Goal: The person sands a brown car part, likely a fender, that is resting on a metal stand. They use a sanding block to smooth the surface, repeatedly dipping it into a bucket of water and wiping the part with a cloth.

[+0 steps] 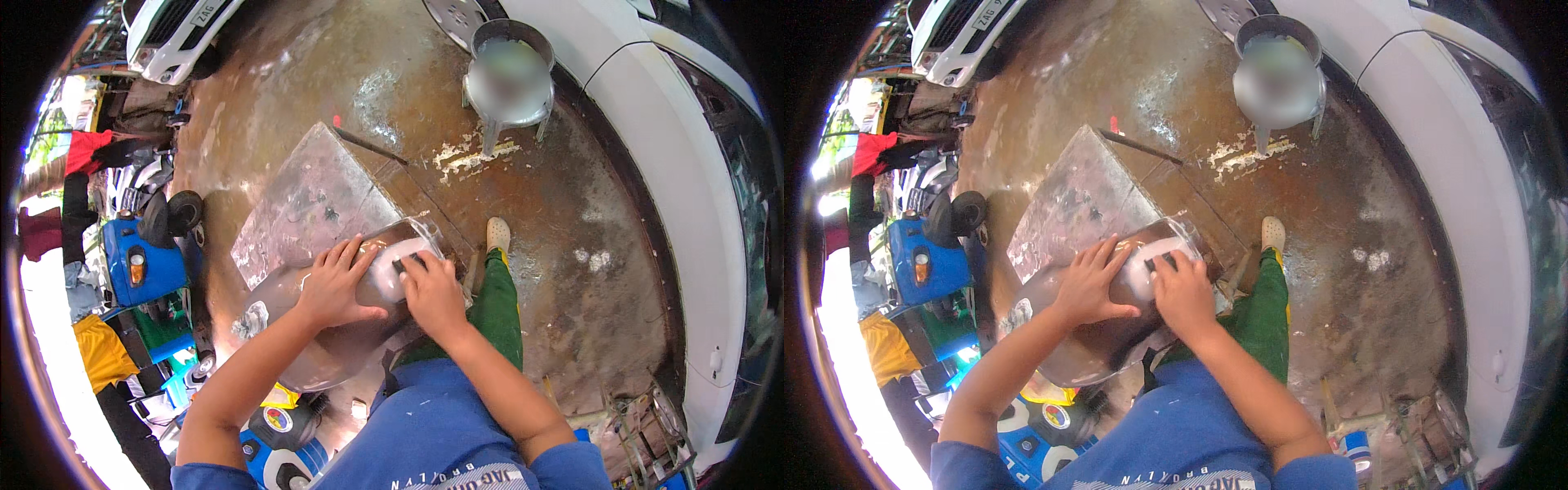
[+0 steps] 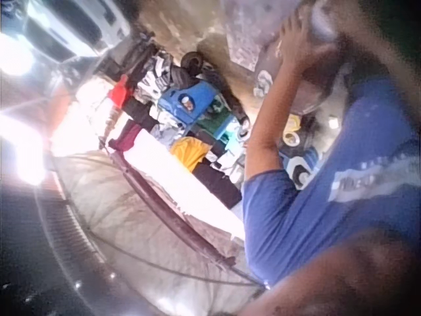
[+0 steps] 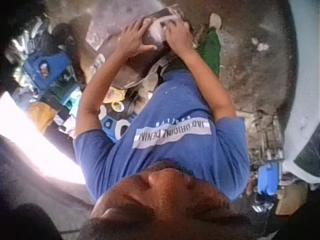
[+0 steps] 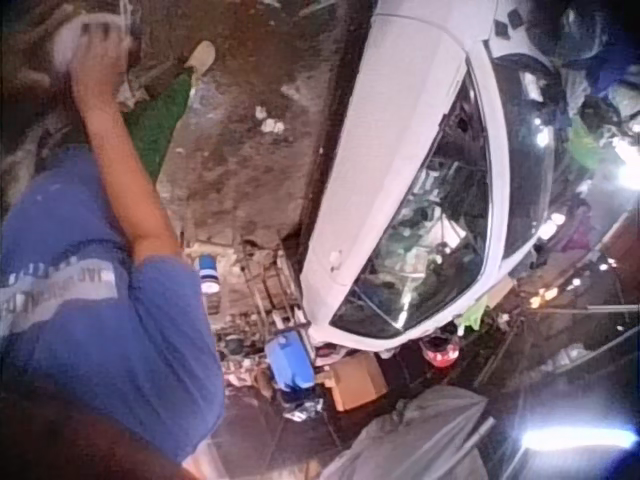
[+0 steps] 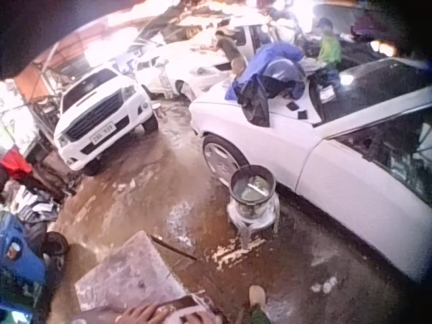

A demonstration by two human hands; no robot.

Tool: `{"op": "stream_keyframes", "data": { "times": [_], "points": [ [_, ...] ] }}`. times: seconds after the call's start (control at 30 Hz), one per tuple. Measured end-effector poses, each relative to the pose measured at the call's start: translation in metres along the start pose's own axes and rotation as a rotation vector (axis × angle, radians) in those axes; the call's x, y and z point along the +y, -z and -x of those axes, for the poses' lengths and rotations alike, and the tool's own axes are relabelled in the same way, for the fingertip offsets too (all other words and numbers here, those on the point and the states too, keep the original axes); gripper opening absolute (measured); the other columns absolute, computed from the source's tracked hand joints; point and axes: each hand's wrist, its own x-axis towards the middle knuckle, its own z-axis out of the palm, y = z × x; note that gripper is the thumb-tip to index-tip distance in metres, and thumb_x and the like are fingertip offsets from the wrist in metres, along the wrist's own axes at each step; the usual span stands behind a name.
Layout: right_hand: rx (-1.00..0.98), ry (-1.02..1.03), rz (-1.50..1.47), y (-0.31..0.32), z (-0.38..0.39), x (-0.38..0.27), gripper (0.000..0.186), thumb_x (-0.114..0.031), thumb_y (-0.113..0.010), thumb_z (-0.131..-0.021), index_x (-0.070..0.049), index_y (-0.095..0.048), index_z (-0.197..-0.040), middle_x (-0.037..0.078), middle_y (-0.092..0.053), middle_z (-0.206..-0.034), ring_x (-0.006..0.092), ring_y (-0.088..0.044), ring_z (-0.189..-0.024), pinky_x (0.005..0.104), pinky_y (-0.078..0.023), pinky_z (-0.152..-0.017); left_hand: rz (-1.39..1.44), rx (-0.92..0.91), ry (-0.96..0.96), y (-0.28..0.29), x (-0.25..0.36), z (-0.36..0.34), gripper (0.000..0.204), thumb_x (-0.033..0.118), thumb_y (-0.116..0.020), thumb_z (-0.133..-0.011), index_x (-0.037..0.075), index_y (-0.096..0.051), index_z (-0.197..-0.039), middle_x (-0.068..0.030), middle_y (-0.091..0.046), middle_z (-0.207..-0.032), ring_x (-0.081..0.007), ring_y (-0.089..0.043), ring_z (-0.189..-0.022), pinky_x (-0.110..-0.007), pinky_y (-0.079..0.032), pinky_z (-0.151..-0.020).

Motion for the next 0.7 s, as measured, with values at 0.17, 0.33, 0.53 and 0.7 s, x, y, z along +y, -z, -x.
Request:
{"op": "stream_keyframes", "data": {
  "times": [0.17,0.33,0.53,0.7],
  "points": [
    [-0.001,-0.050,0.081,-0.013,-0.029,0.022,0.033,-0.022,-0.067,-0.095,-0.008,-0.075,-0.124,0.019,-0.064,-0.133,0.0454,-0.061,-0.111,0.0523,-0.052,-0.098,0.005,0.018,-0.002,-0.005,0.001,-0.005,0.130,0.087,-0.070,-0.068,0.004,-0.037,-0.162,-0.0247,-0.039,-0.163,-0.0429,-0.043,-0.146,-0.057,-0.034,-0.118],
    [-0.022,0.074,0.150,-0.008,0.000,-0.021,0.030,-0.018,-0.067,-0.096,-0.007,-0.073,-0.123,0.018,-0.062,-0.131,0.0429,-0.058,-0.115,0.0511,-0.052,-0.098,0.023,0.071,0.005,-0.013,-0.005,0.003,0.131,0.085,-0.072,-0.068,-0.004,-0.038,-0.158,-0.0252,-0.040,-0.164,-0.0437,-0.043,-0.146,-0.057,-0.035,-0.118],
    [0.034,0.188,0.272,-0.020,-0.001,-0.021,0.034,-0.019,-0.069,-0.094,-0.010,-0.070,-0.127,0.018,-0.061,-0.131,0.0416,-0.058,-0.114,0.0511,-0.052,-0.095,0.014,0.094,0.001,-0.015,-0.005,0.005,0.129,0.083,-0.072,-0.068,-0.003,-0.039,-0.157,-0.0246,-0.041,-0.164,-0.0433,-0.044,-0.146,-0.056,-0.037,-0.118],
    [0.052,0.270,0.303,-0.021,-0.007,-0.029,0.035,-0.018,-0.071,-0.093,-0.010,-0.071,-0.127,0.019,-0.060,-0.132,0.0421,-0.057,-0.114,0.0515,-0.051,-0.098,-0.017,0.073,0.023,-0.015,-0.005,0.007,0.128,0.086,-0.070,-0.070,-0.003,-0.040,-0.157,-0.0237,-0.042,-0.163,-0.0419,-0.045,-0.146,-0.057,-0.038,-0.117]
  ]
}}
